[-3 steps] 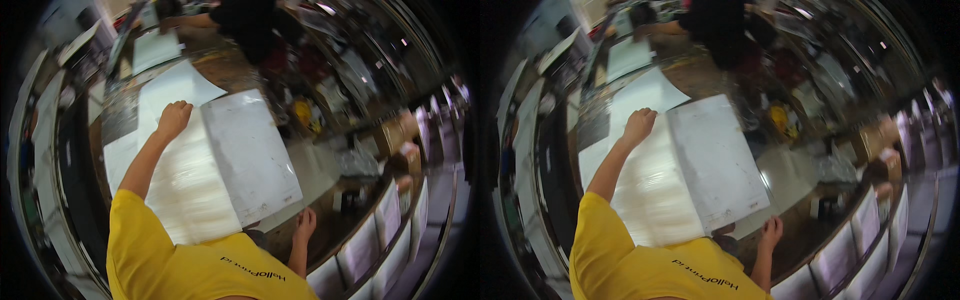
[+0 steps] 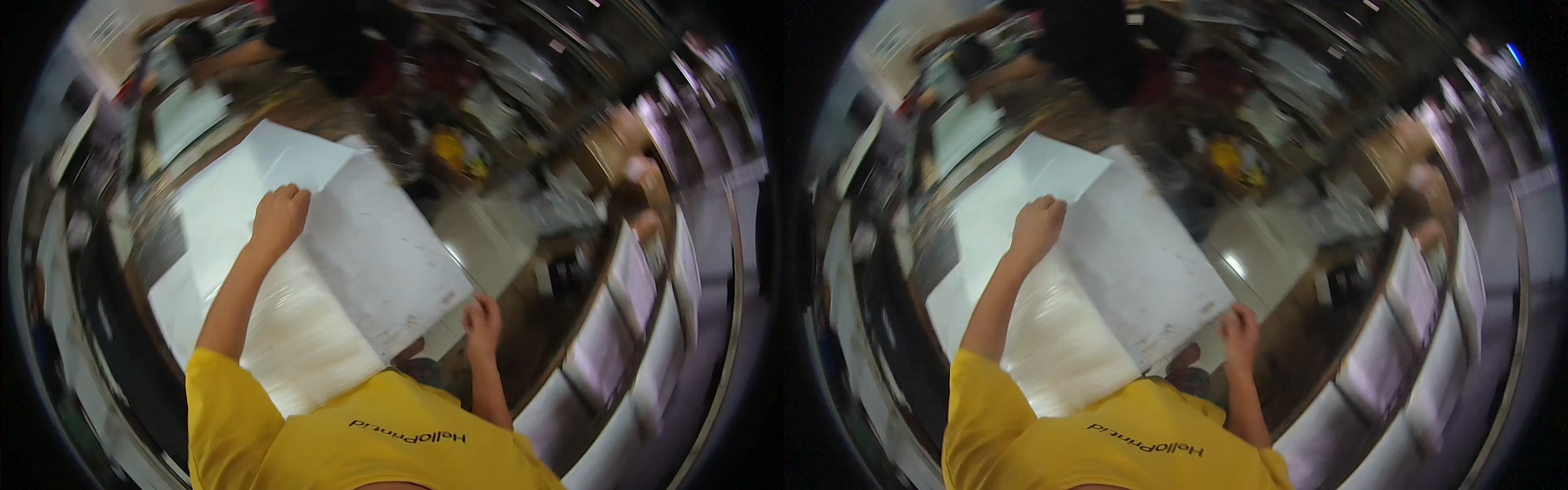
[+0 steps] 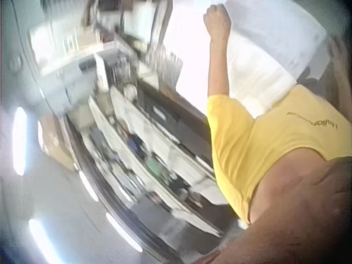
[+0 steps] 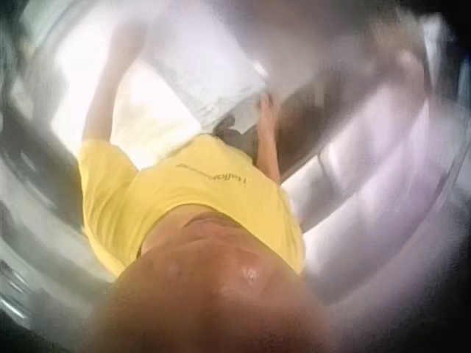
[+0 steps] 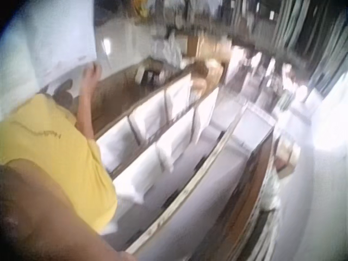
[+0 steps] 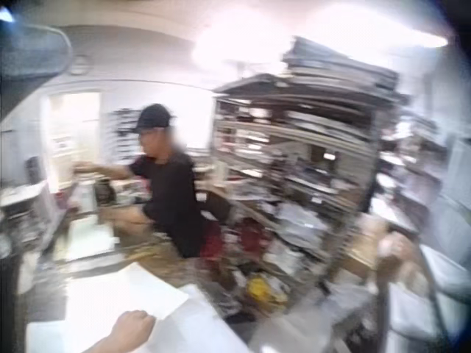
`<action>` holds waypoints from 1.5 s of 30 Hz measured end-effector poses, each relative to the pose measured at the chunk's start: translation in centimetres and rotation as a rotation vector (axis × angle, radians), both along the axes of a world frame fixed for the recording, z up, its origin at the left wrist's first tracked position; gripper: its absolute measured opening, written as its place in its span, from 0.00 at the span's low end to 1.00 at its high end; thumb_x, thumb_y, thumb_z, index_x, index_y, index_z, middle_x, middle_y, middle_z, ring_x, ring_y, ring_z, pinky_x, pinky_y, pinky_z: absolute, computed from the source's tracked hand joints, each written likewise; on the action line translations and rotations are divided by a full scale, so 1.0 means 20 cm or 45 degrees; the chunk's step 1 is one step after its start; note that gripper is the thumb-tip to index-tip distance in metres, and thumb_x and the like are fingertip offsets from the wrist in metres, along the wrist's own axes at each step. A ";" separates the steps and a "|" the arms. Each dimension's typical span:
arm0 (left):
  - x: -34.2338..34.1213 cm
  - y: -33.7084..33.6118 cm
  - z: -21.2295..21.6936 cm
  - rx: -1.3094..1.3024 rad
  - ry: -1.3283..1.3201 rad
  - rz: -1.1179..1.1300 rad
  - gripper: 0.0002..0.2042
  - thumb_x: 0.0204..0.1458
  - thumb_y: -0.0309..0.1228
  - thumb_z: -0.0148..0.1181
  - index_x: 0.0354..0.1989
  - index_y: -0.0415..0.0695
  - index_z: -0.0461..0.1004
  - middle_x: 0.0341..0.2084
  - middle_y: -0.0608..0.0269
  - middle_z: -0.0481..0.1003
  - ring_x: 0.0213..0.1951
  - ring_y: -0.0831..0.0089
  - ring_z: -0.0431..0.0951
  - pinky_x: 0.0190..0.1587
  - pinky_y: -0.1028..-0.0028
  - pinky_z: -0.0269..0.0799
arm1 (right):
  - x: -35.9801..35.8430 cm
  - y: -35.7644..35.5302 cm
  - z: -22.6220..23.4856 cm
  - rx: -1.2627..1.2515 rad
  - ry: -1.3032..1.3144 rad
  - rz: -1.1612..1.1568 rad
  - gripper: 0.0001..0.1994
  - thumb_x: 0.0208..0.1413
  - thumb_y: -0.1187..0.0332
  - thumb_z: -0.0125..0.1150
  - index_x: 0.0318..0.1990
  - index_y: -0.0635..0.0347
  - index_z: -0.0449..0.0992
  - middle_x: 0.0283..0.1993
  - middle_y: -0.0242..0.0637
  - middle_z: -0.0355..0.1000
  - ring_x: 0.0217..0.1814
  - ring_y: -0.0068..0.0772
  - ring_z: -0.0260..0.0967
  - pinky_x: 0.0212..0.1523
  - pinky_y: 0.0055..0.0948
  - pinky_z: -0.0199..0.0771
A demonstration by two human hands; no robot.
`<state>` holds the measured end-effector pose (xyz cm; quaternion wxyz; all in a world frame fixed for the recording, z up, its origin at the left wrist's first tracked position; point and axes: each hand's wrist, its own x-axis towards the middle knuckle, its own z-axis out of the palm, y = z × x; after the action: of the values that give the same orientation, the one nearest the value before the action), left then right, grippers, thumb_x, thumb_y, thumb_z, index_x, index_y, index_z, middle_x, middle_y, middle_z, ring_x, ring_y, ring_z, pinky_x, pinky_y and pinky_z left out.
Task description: The person repeatedly picks up white sheets from a table and places them onto a metal shelving unit. The person stacks the sheets one by one on the shelf while another person works at the table in the background.
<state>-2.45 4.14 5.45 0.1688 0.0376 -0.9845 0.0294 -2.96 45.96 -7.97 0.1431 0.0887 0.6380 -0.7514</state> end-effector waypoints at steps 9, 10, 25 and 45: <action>-0.28 1.52 -0.16 0.570 -0.040 -0.768 0.02 0.49 0.25 0.58 0.31 0.42 0.75 0.24 0.59 0.70 0.30 0.59 0.74 0.32 0.61 0.70 | -0.08 0.29 0.54 0.438 0.527 0.255 0.27 0.62 0.68 0.58 0.67 0.58 0.59 0.51 0.42 0.69 0.42 0.29 0.72 0.44 0.27 0.74; -0.27 1.64 -0.17 0.630 -0.051 -0.849 0.03 0.49 0.25 0.59 0.32 0.42 0.75 0.24 0.60 0.70 0.30 0.59 0.74 0.32 0.61 0.70 | -0.08 0.36 0.53 0.505 0.559 0.165 0.25 0.62 0.68 0.58 0.65 0.59 0.63 0.50 0.44 0.71 0.42 0.31 0.73 0.45 0.28 0.74; -0.05 2.12 -0.30 1.091 -0.631 -1.168 0.13 0.54 0.29 0.60 0.46 0.36 0.76 0.35 0.50 0.76 0.37 0.50 0.77 0.40 0.59 0.73 | -0.29 1.53 0.28 1.224 0.283 -0.366 0.08 0.52 0.71 0.58 0.38 0.61 0.76 0.35 0.47 0.78 0.40 0.47 0.77 0.42 0.38 0.75; 0.01 2.06 -0.39 1.111 -0.866 -0.705 0.11 0.56 0.26 0.57 0.45 0.35 0.76 0.33 0.49 0.76 0.35 0.54 0.78 0.39 0.62 0.73 | -0.13 2.98 -0.43 0.654 -0.397 -1.593 0.07 0.63 0.65 0.51 0.43 0.55 0.71 0.31 0.30 0.70 0.26 0.20 0.68 0.23 0.22 0.67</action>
<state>-2.16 45.40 -2.27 -0.1841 -0.1653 -0.8777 -0.4104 -5.58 105.62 -16.65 -0.2525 0.5780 0.5964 -0.4964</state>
